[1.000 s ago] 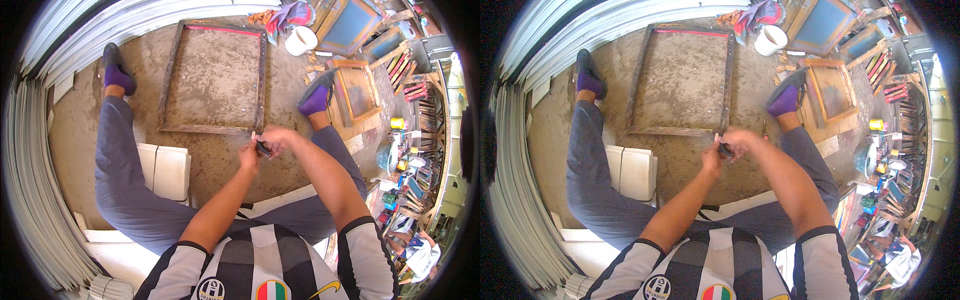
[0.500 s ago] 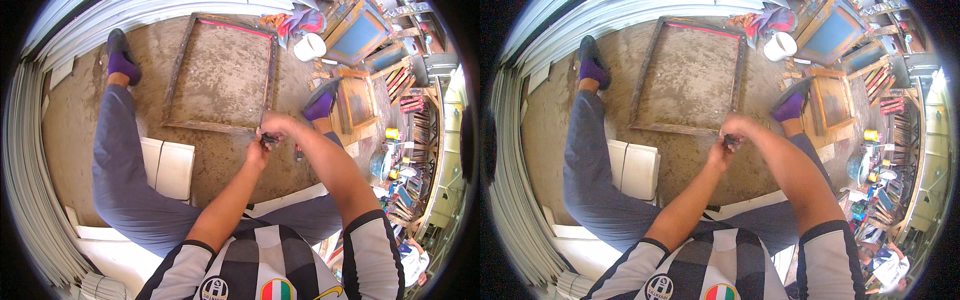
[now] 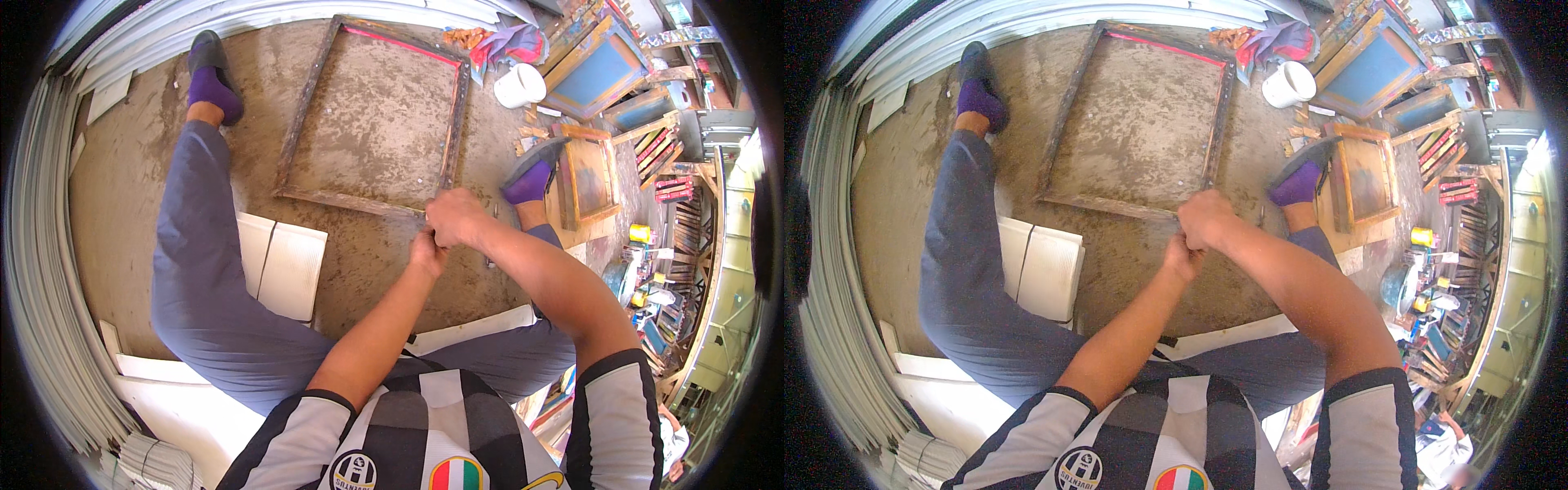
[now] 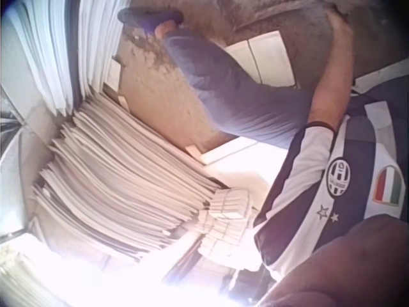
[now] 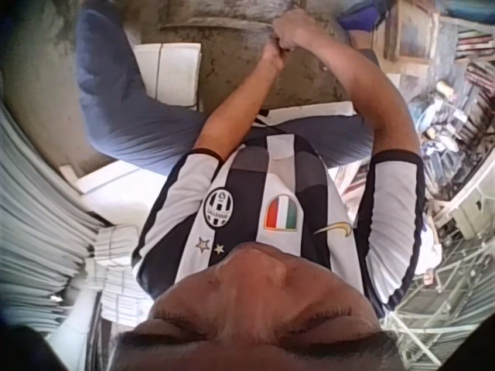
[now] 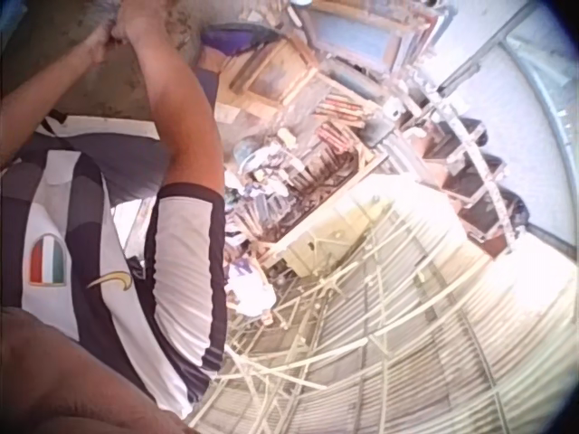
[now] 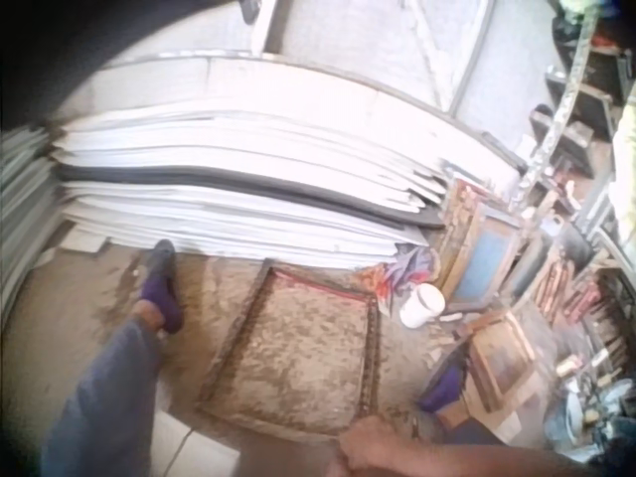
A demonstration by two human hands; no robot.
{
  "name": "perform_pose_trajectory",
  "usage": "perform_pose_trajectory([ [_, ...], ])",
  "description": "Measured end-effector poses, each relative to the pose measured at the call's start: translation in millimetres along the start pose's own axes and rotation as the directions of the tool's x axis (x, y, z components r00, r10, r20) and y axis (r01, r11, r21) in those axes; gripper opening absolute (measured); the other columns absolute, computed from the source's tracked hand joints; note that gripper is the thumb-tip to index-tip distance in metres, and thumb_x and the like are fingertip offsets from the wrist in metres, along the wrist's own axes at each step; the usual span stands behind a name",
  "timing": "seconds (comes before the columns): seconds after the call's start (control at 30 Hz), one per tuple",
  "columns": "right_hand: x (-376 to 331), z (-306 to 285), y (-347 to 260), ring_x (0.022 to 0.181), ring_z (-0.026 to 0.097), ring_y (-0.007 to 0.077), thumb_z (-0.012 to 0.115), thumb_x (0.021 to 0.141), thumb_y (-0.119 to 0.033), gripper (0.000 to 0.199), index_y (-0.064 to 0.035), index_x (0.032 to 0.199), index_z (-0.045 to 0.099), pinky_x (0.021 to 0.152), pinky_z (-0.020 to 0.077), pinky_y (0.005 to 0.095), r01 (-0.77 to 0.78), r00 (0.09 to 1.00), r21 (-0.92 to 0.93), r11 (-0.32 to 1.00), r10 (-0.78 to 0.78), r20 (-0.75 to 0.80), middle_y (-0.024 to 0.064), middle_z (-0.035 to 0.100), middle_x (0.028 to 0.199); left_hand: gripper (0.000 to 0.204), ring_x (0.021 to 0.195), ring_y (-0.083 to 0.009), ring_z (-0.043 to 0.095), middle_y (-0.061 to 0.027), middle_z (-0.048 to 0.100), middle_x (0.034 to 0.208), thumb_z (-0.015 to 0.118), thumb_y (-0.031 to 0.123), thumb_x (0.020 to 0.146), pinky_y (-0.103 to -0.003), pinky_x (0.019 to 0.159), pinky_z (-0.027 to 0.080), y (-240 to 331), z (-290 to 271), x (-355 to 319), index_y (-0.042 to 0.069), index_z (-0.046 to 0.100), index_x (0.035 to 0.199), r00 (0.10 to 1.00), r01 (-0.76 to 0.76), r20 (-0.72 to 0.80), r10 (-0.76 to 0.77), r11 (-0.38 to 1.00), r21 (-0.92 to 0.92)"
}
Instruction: The person sits on the floor and uses pliers to pull staples from the edge of a wooden frame, removing the attached screen material. The person works methodically along the frame's perimeter, extracting staples one by one.
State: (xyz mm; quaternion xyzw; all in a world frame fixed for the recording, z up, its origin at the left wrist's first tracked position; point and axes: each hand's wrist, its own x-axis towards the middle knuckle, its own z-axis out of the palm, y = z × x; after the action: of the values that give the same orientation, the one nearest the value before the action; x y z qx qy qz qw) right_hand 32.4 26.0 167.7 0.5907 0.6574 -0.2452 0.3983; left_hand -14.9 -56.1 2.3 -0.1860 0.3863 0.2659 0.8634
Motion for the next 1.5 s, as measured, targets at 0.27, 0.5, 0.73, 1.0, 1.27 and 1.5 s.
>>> perform_pose_trajectory([
  [0.27,3.8,12.6,-10.4,0.096,0.071,0.0322,0.071,0.078,-0.013,0.022,-0.0023,0.096,0.076,0.082,0.0579,0.0399,-0.02,0.998,0.019,1.0,0.021,-0.057,0.0162,0.073,0.098,0.029,0.083,-0.0181,0.063,-0.0062,0.066,0.103,0.049,0.028,0.102,-0.034,0.065,0.05,12.0,5.3,-14.9,0.003,0.064,0.102,0.962,-0.121,-0.208,0.177,0.959,0.258],
  [0.5,20.6,23.0,-24.4,0.093,0.072,0.0327,0.067,0.083,-0.008,0.016,-0.0006,0.095,0.075,0.08,0.058,0.0428,-0.047,0.997,-0.033,0.998,0.045,-0.061,0.0174,0.073,0.097,0.035,0.124,-0.0301,0.048,-0.0138,0.059,0.123,0.05,0.037,0.102,-0.053,0.099,0.037,83.7,11.1,-19.1,0.006,0.067,0.102,0.457,-0.115,0.469,0.756,-0.472,0.874],
  [0.73,-5.0,47.3,30.3,0.092,0.07,0.0368,0.073,0.071,-0.01,0.031,-0.0006,0.1,0.073,0.08,0.0572,0.0428,-0.03,0.992,0.246,0.969,0.059,-0.109,0.0205,0.071,0.096,0.034,0.145,-0.0352,0.026,-0.0129,0.047,0.14,0.043,0.04,0.104,-0.063,0.117,0.012,96.9,-7.7,6.6,0.011,0.06,0.113,0.549,0.029,0.687,0.476,-0.832,0.554],
  [1.0,9.0,197.3,28.6,0.076,0.066,0.0317,0.073,0.065,-0.017,0.064,-0.0055,0.127,0.063,0.077,0.0523,0.0366,0.329,0.811,0.868,0.371,0.36,-0.461,0.0181,0.07,0.091,0.031,0.142,-0.0349,0.029,-0.0115,0.047,0.138,0.044,0.037,0.104,-0.065,0.115,0.015,93.7,-6.2,3.8,0.01,0.058,0.111,0.571,0.071,0.685,0.453,-0.858,0.508],
  [1.27,-13.8,167.6,35.6,0.095,0.068,0.031,0.076,0.071,-0.024,0.059,-0.0034,0.125,0.063,0.085,0.0512,0.0396,0.1,0.925,0.898,0.429,0.293,-0.243,0.0198,0.07,0.103,0.03,0.138,-0.0351,0.034,-0.012,0.048,0.135,0.044,0.035,0.104,-0.064,0.115,0.016,98.0,-6.4,0.9,0.01,0.059,0.112,0.568,0.101,0.685,0.455,-0.865,0.491],
  [1.5,18.1,222.3,12.3,0.072,0.063,0.0209,0.075,0.087,-0.039,0.05,0.0022,0.113,0.063,0.066,0.0498,0.0359,0.212,0.952,0.969,-0.126,0.252,-0.175,0.01,0.067,0.078,0.028,0.136,-0.035,0.036,-0.0121,0.05,0.132,0.049,0.033,0.102,-0.063,0.112,0.02,100.3,-13.0,7.3,0.01,0.062,0.112,0.471,-0.05,0.765,0.44,-0.852,0.521],
])
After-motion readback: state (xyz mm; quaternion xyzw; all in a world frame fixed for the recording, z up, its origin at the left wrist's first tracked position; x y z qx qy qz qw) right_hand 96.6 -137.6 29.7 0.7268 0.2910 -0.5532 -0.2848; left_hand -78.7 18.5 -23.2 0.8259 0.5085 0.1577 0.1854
